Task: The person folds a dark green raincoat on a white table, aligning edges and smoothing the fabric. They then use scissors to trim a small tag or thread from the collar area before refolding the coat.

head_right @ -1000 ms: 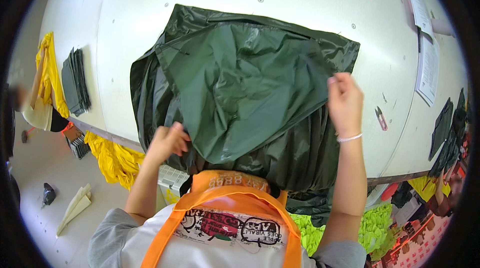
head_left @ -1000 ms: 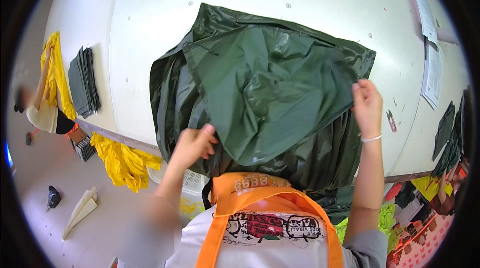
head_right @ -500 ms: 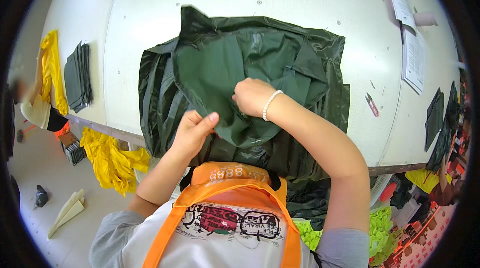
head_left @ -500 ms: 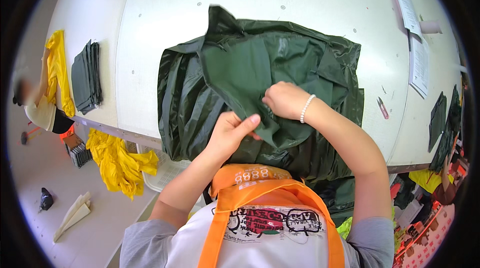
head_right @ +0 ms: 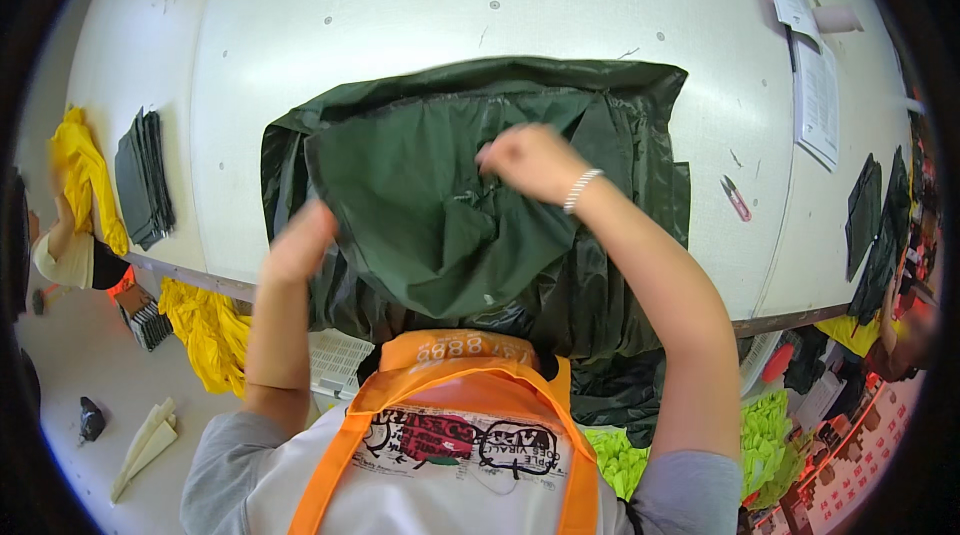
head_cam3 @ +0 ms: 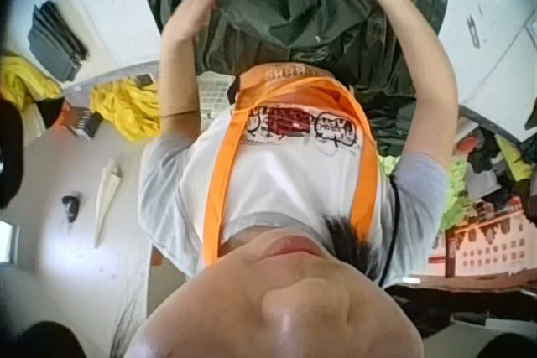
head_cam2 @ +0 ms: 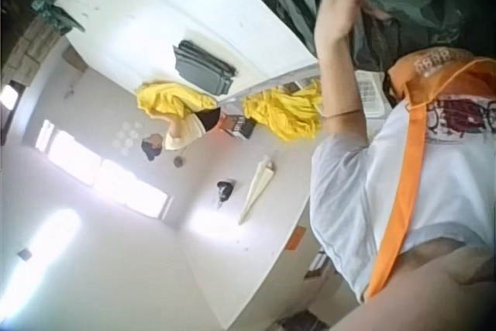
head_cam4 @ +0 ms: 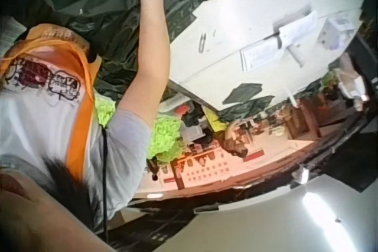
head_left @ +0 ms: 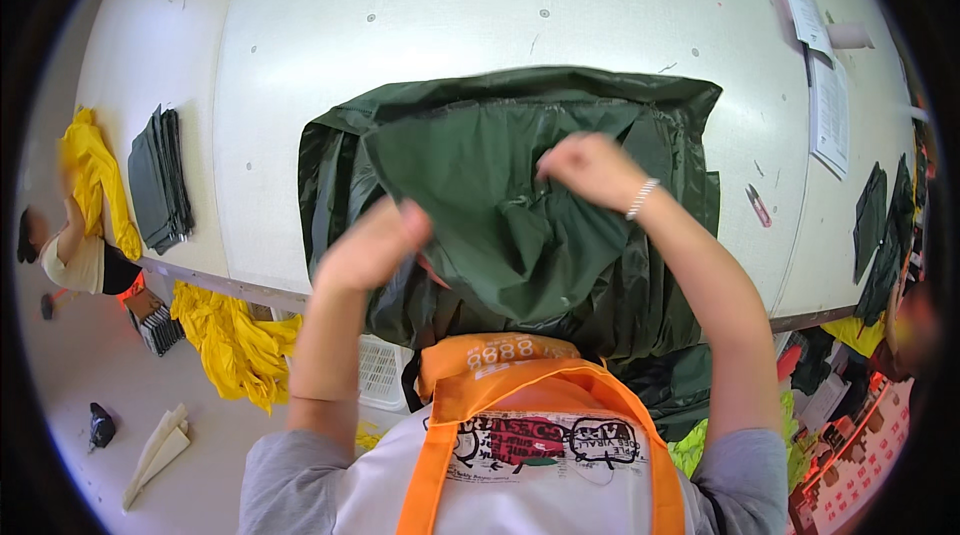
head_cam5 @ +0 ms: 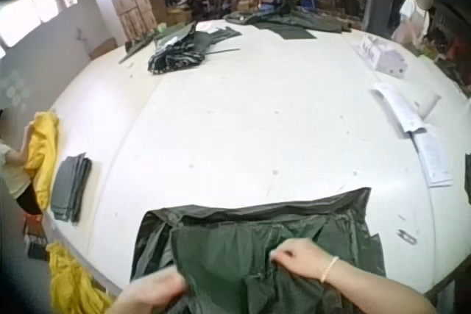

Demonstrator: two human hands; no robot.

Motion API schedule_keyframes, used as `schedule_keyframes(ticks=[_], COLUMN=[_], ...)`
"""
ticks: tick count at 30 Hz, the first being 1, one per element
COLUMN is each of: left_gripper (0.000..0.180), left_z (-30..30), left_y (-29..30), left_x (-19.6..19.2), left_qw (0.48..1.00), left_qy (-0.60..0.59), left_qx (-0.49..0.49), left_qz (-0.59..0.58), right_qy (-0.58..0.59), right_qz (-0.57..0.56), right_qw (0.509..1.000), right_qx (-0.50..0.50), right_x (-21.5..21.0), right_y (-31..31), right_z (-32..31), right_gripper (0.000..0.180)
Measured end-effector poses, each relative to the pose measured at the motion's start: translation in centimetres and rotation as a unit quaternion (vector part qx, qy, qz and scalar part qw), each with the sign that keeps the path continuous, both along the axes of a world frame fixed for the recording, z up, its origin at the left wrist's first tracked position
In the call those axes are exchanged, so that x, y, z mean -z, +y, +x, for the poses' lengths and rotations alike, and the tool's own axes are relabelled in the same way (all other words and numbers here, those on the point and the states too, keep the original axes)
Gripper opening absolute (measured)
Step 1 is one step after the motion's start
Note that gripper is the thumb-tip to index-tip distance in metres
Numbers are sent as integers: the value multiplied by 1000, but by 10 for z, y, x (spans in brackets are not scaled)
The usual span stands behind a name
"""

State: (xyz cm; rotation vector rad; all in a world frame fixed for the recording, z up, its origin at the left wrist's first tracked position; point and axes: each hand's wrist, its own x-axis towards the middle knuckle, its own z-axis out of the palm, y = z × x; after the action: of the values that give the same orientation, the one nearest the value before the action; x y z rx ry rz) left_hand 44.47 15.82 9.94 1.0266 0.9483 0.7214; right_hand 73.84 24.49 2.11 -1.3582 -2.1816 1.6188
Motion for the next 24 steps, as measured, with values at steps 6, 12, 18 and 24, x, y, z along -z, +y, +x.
schedule_keyframes(ticks=[6,12,18,24], left_gripper=[47,43,68,51], left_z=[-31,57,24,29], left_y=[84,120,170,148], left_x=[-3,25,138,71], left_qw=[910,919,741,833], left_qy=[268,352,502,320], left_qx=[-302,111,132,149], left_qz=[90,137,426,426], right_qy=[-66,-213,-157,-213], right_qz=[356,120,283,274], right_qw=[907,948,911,922], right_qx=[216,202,256,171], right_x=[16,18,33,-21], right_y=[71,116,90,12], right_z=[49,23,25,72], right_gripper=[36,37,55,38])
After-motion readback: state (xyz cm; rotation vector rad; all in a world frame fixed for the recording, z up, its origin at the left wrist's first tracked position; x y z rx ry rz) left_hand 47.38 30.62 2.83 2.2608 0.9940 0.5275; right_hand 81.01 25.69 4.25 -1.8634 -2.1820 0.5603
